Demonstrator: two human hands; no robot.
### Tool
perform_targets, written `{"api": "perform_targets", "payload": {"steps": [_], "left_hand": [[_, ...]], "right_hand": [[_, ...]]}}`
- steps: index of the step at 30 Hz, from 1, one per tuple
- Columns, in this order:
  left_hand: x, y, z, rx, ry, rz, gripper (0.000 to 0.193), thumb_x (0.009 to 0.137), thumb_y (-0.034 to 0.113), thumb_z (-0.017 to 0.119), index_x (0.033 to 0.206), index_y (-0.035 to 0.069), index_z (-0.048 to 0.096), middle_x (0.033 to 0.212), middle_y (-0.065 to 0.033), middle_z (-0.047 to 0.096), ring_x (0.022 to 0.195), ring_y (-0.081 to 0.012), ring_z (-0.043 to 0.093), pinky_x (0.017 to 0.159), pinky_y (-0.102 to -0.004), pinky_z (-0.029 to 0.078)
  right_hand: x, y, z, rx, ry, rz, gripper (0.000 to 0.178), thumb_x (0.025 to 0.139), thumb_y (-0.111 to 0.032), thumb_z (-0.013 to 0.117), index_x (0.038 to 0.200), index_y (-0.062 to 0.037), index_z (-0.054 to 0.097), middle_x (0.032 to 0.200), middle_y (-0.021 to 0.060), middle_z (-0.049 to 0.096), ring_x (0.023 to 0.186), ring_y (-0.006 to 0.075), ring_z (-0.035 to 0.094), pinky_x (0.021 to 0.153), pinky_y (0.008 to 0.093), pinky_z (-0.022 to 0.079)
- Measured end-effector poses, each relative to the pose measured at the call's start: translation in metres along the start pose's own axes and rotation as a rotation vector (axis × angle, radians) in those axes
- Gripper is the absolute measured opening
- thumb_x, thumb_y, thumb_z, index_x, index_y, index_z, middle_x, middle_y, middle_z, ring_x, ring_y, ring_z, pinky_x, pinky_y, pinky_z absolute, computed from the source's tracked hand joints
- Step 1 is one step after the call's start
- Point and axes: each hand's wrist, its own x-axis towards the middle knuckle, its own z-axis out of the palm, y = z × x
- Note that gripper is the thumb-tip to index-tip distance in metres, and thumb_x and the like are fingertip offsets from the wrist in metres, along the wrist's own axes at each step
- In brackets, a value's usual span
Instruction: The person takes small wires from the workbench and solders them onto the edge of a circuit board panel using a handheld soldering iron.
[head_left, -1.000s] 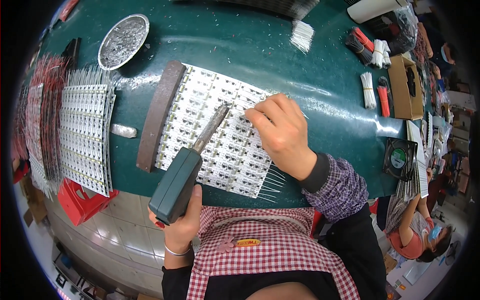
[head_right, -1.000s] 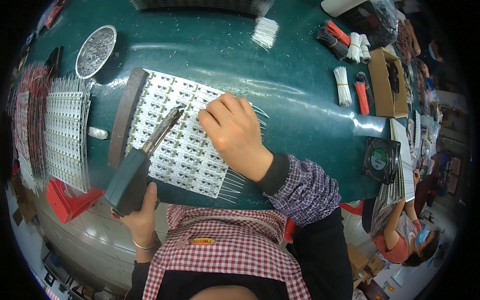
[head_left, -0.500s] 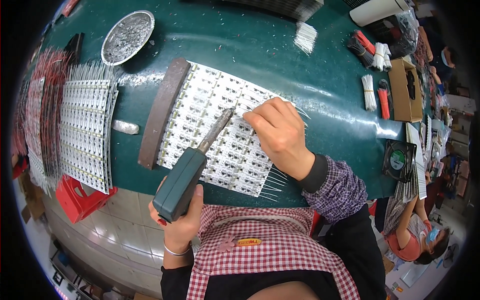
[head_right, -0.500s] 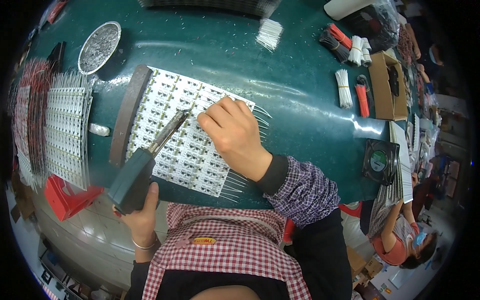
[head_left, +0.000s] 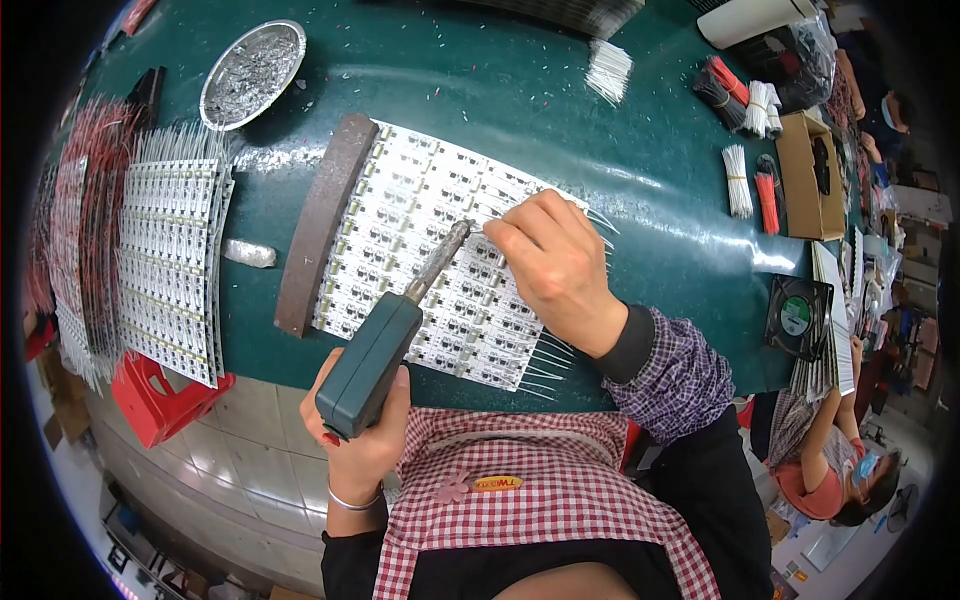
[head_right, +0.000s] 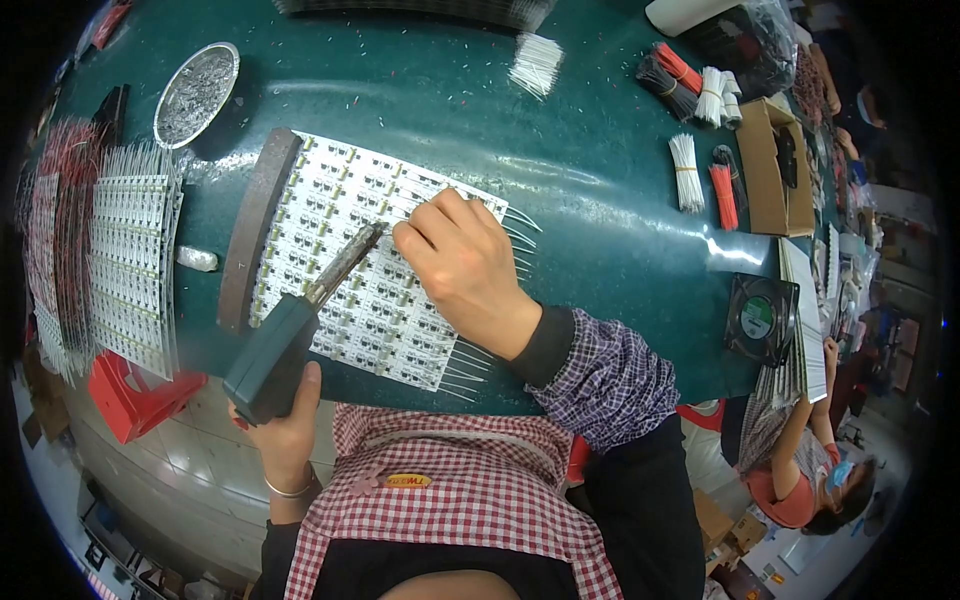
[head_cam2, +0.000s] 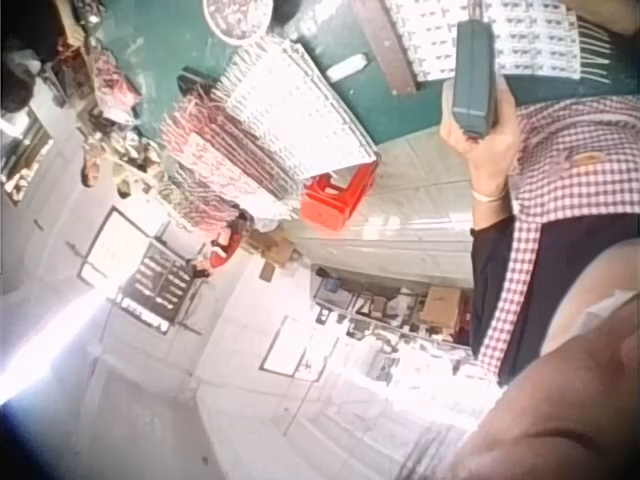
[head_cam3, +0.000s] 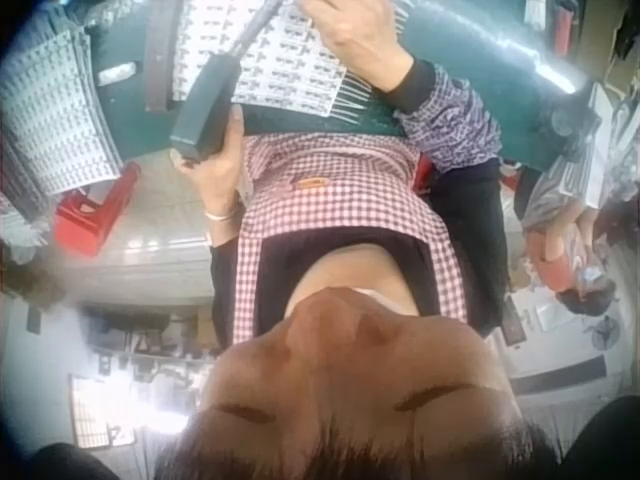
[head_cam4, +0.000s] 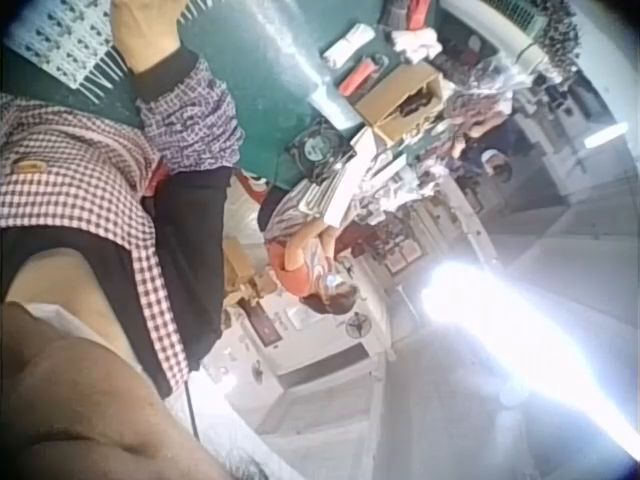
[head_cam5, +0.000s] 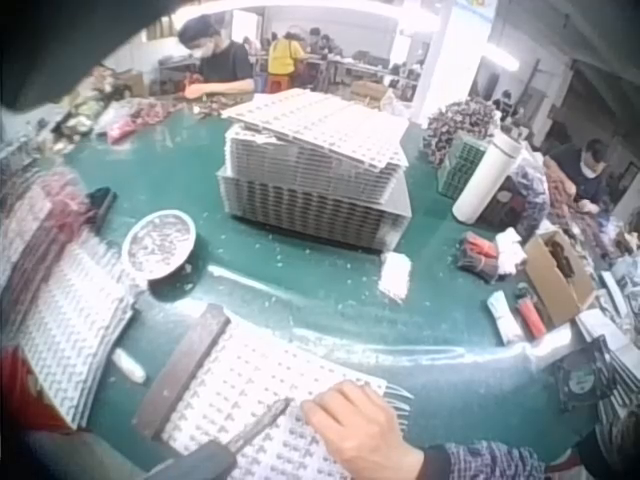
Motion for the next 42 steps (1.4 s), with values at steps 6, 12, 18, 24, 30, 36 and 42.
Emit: {"api": "perform_targets", "payload": {"steps": [6, 12, 18, 24, 30, 36, 42], "left_hand": [[-0.017, -0.005, -0.001, -0.007, 0.142, -0.053, 0.02, 0.077, -0.002, 0.077, 0.095, -0.005, 0.069, 0.085, -0.0113, 0.068, 0.068, -0.0185, 0.065, 0.063, -0.0294, 0.052], [-0.021, -0.006, -0.005, 0.003, 0.129, -0.064, 0.024, 0.077, 0.001, 0.079, 0.099, -0.005, 0.071, 0.09, -0.0113, 0.072, 0.071, -0.0169, 0.067, 0.065, -0.0288, 0.053], [-0.019, -0.003, -0.005, -0.007, 0.172, -0.099, 0.021, 0.076, 0.002, 0.081, 0.094, -0.004, 0.072, 0.082, -0.0098, 0.072, 0.064, -0.0154, 0.065, 0.059, -0.0279, 0.052], [-0.018, -0.003, -0.005, 0.001, 0.154, -0.098, 0.017, 0.076, 0.003, 0.081, 0.09, -0.002, 0.073, 0.078, -0.0073, 0.071, 0.06, -0.0128, 0.063, 0.054, -0.0273, 0.049], [-0.02, -0.009, -0.006, 0.029, 0.104, -0.054, 0.017, 0.076, 0.002, 0.08, 0.09, -0.001, 0.072, 0.079, -0.008, 0.07, 0.06, -0.0165, 0.064, 0.055, -0.0278, 0.05], [-0.018, -0.011, -0.006, -0.016, 0.019, -0.065, 0.02, 0.075, -0.001, 0.078, 0.093, -0.004, 0.07, 0.085, -0.0115, 0.07, 0.066, -0.0199, 0.066, 0.06, -0.0287, 0.052], [-0.013, -0.009, -0.005, -0.02, 0.003, -0.047, 0.016, 0.075, -0.004, 0.076, 0.089, -0.005, 0.068, 0.082, -0.0115, 0.067, 0.064, -0.0208, 0.064, 0.059, -0.0291, 0.05]], "right_hand": [[-0.001, -0.001, 0.001, 0.002, 0.009, 0.009, 0.017, 0.073, -0.005, 0.063, 0.09, -0.0039, 0.063, 0.085, 0.0053, 0.057, 0.085, 0.0218, 0.056, 0.07, 0.0333, 0.045], [-0.002, -0.004, -0.007, -0.031, -0.006, 0.029, 0.018, 0.071, -0.004, 0.063, 0.089, -0.0047, 0.064, 0.084, 0.0049, 0.057, 0.084, 0.0218, 0.056, 0.069, 0.0336, 0.045], [0.002, -0.016, -0.035, -0.064, 0.004, 0.05, 0.024, 0.068, 0.002, 0.066, 0.091, -0.0047, 0.066, 0.082, 0.0049, 0.059, 0.08, 0.0229, 0.058, 0.067, 0.0349, 0.044], [-0.002, -0.01, -0.009, 0.004, 0.009, -0.006, 0.023, 0.07, -0.001, 0.062, 0.092, -0.0048, 0.063, 0.084, 0.0049, 0.057, 0.082, 0.0227, 0.056, 0.072, 0.0349, 0.043], [-0.005, -0.007, 0.001, 0.014, 0.014, -0.001, 0.019, 0.071, -0.001, 0.063, 0.09, -0.0053, 0.062, 0.082, 0.0047, 0.056, 0.083, 0.0225, 0.056, 0.073, 0.0352, 0.043], [-0.004, -0.008, 0.001, -0.003, 0.021, 0.004, 0.023, 0.07, 0.002, 0.067, 0.092, -0.0057, 0.065, 0.081, 0.0035, 0.059, 0.081, 0.0218, 0.058, 0.07, 0.0345, 0.044], [-0.002, -0.009, -0.001, 0.003, 0.02, 0.015, 0.028, 0.067, 0.006, 0.071, 0.092, -0.0054, 0.068, 0.079, 0.003, 0.061, 0.079, 0.0214, 0.059, 0.068, 0.034, 0.044]]}}
